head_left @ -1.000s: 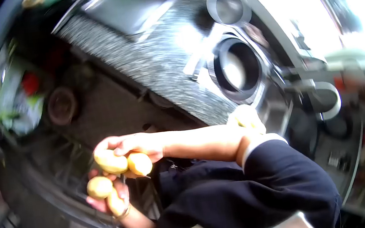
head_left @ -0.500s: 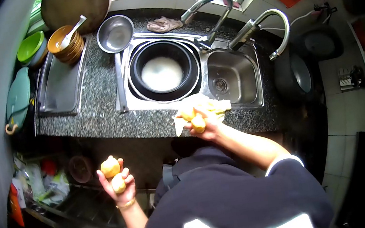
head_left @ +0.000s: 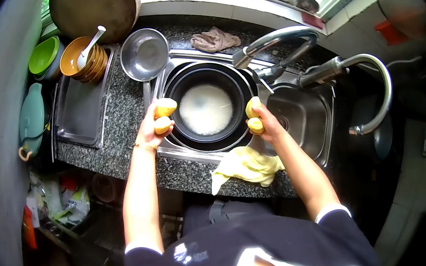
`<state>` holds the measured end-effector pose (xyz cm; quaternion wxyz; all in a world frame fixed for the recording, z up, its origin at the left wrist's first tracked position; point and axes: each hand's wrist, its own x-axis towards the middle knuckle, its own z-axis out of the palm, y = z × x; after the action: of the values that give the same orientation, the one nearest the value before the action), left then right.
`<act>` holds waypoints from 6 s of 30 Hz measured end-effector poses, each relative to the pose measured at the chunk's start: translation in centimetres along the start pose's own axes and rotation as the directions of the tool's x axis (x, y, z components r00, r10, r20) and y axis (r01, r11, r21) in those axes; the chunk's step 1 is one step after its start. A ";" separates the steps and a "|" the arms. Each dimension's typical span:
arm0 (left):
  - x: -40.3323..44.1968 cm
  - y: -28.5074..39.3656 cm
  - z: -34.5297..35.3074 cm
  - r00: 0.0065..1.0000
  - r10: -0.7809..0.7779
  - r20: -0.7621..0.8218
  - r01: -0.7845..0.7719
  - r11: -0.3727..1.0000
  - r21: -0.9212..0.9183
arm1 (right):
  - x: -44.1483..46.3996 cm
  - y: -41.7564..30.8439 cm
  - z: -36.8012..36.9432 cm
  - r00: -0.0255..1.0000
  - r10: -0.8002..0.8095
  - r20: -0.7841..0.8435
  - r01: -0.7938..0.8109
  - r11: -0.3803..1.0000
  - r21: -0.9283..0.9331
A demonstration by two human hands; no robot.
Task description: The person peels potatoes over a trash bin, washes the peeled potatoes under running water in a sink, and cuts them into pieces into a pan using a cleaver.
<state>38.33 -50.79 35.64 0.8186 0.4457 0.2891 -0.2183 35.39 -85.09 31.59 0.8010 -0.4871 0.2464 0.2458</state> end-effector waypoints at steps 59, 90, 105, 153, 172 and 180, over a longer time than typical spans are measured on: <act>-10.0 2.5 -0.3 0.942 0.119 0.313 -0.185 0.964 0.193 | 3.2 6.8 8.9 0.955 -0.090 -0.282 -0.281 0.025 -0.959; -8.6 -4.2 2.1 0.960 -0.198 0.197 0.185 0.979 0.079 | -1.4 10.2 5.6 0.770 -0.281 -0.573 0.131 0.949 -0.288; -3.1 -3.9 5.7 0.983 -0.129 0.133 0.133 0.991 -0.026 | 0.1 -6.6 5.2 0.792 -0.533 -0.297 -0.217 0.209 -0.954; 7.1 -6.0 14.8 0.902 0.431 0.027 -0.432 0.901 0.047 | 8.6 -2.5 12.8 0.978 0.039 -0.207 0.063 0.884 0.464; 7.3 -3.6 12.1 0.737 0.670 0.091 -0.606 0.596 0.527 | 5.8 -1.9 15.5 0.988 0.103 -0.119 -0.031 0.869 0.494; 6.2 -1.7 10.2 0.845 0.298 0.444 -0.493 0.754 0.433 | 4.3 -4.1 13.7 0.959 0.267 0.096 -0.282 0.849 0.446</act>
<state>44.71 -61.04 34.93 0.7275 0.6601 -0.0347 -0.1836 43.39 -73.72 37.17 0.8530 -0.2416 0.3517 0.3004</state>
